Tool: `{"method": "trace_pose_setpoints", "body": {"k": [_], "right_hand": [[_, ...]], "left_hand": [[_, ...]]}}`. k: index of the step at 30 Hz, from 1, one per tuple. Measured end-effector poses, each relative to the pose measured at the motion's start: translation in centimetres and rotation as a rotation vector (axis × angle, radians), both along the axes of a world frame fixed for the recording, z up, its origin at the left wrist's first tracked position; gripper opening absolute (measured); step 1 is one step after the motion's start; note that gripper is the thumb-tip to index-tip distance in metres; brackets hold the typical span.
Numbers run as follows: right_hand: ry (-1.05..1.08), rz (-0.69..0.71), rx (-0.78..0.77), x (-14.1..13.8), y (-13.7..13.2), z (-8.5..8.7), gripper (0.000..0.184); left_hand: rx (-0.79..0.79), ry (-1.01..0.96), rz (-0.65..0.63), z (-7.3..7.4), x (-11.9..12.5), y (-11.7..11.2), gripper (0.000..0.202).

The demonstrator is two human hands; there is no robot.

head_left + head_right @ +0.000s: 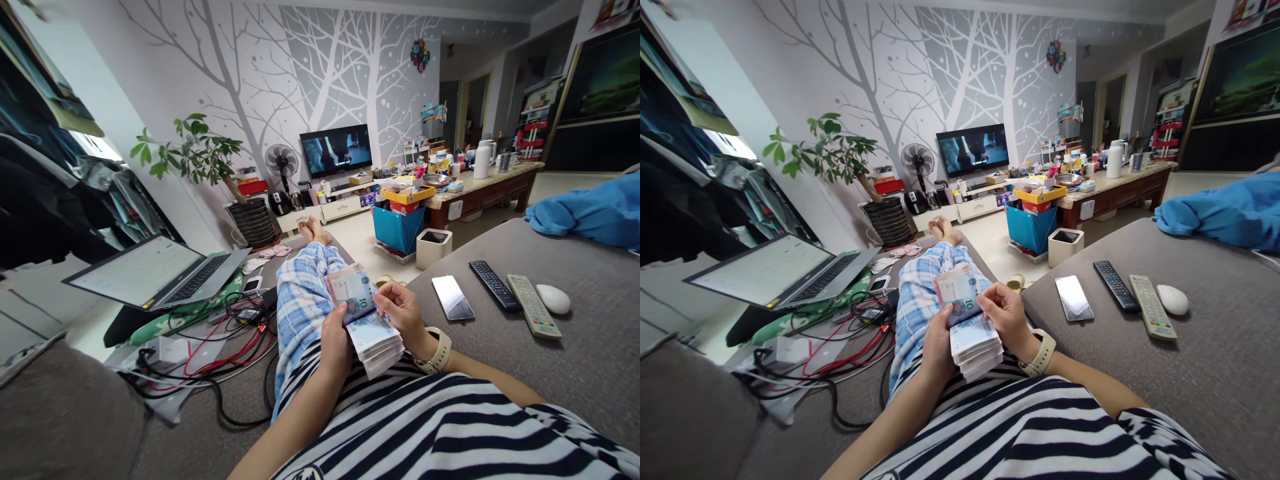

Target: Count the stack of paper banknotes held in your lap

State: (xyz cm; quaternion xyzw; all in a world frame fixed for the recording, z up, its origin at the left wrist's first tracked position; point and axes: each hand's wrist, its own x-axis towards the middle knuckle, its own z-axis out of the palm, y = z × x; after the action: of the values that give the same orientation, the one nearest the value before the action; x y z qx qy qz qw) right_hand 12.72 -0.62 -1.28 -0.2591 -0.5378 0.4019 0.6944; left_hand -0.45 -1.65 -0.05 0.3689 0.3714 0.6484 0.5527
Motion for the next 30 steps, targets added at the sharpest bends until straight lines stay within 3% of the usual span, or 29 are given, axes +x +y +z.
{"method": "trace_pose_setpoints", "body": {"k": [5,13,21,30], "right_hand": [[0.033,-0.098,-0.030,-0.1,0.4,-0.1,0.027],[0.001,-0.066,-0.051,0.0,1.2,-0.3,0.029],[-0.083,-0.082,-0.018,0.3,1.0,-0.1,0.043],[-0.086,-0.080,0.003,0.2,0.3,0.8,0.044]], "left_hand": [[-0.038,-0.053,-0.029,-0.1,0.1,0.0,0.030],[-0.032,-0.048,-0.015,-0.6,0.2,0.5,0.027],[-0.026,-0.042,-0.041,0.0,0.2,-0.1,0.026],[0.016,0.062,0.073,0.1,-0.1,0.6,0.028]]}}
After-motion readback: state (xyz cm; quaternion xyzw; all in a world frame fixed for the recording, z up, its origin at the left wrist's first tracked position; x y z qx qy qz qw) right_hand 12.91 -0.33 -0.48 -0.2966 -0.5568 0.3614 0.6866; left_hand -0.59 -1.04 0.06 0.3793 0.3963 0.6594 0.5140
